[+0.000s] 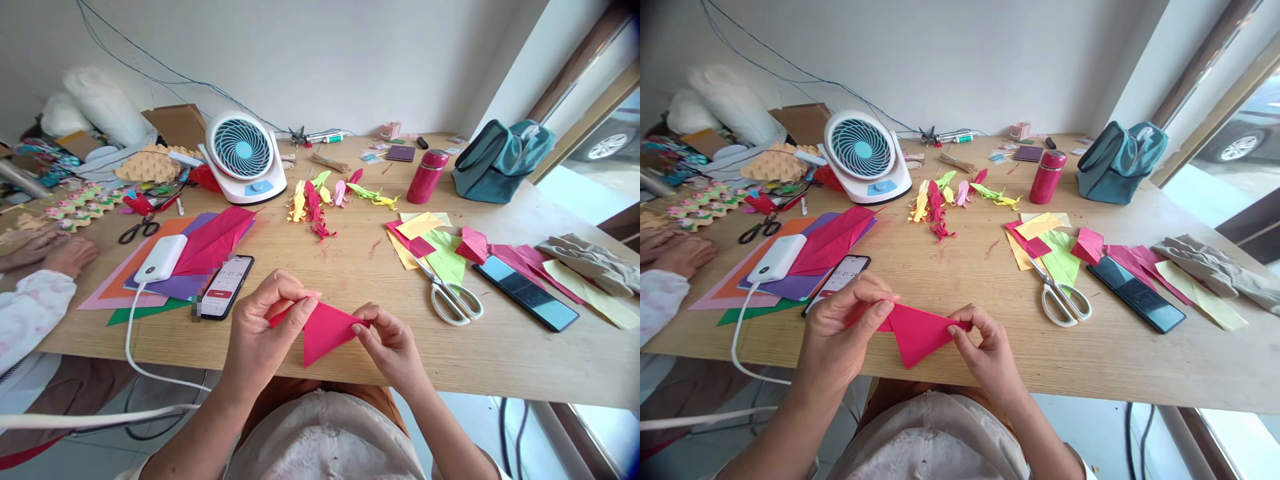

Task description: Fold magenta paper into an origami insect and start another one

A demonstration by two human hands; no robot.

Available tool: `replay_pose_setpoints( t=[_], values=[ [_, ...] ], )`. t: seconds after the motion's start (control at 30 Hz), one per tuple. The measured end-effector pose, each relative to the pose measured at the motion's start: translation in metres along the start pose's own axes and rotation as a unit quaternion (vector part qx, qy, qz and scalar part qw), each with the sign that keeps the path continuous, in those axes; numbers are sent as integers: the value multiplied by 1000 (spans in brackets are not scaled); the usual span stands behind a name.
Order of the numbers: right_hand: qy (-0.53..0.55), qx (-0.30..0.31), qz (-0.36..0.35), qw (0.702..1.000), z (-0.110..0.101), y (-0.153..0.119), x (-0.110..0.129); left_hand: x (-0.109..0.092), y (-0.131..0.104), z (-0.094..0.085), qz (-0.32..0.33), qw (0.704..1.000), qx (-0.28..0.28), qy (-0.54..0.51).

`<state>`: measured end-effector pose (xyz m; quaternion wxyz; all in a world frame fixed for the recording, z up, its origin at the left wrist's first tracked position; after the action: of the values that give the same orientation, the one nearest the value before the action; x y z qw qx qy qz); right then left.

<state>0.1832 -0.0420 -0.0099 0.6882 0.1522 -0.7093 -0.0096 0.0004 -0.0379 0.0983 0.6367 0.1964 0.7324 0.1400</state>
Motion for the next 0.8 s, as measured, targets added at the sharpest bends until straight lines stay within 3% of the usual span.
replay_pose_setpoints(
  t=[0.13, 0.23, 0.33, 0.47, 0.63, 0.7, 0.8],
  values=[
    [-6, -15, -27, 1000, 0, 11, 6, -3, 5, -25, 6, 993, -109, -46],
    [69, 4, -17, 997, 9, 18, 3, 25, 2, -52, -75, 957, -233, -157],
    [121, 21, 0, 992, 19, 21, 0, 51, -2, -66, -125, 925, -281, -225],
    [115, 8, 3, 993, 26, 20, 2, 68, -6, -70, -132, 915, -274, -266],
    [43, -37, -59, 997, 21, 18, 23, 66, -5, -67, -84, 939, -213, -256],
    [8, -64, -91, 994, 16, 17, 33, 58, -5, -71, -44, 962, -196, -186],
    [-66, -105, -153, 980, 8, 15, 51, 32, -6, -81, 52, 982, -172, 51]
  ],
)
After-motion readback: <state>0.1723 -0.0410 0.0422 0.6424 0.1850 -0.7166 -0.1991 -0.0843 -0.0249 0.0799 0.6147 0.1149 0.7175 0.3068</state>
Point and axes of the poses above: each hand's wrist, its own y-axis towards the middle knuckle, its own z-axis out of the palm, x = y × z, the point moved 8 cm from there along y, towards the middle knuckle, and after that the axes turned 4 degrees about x, right-handed, at the moved point
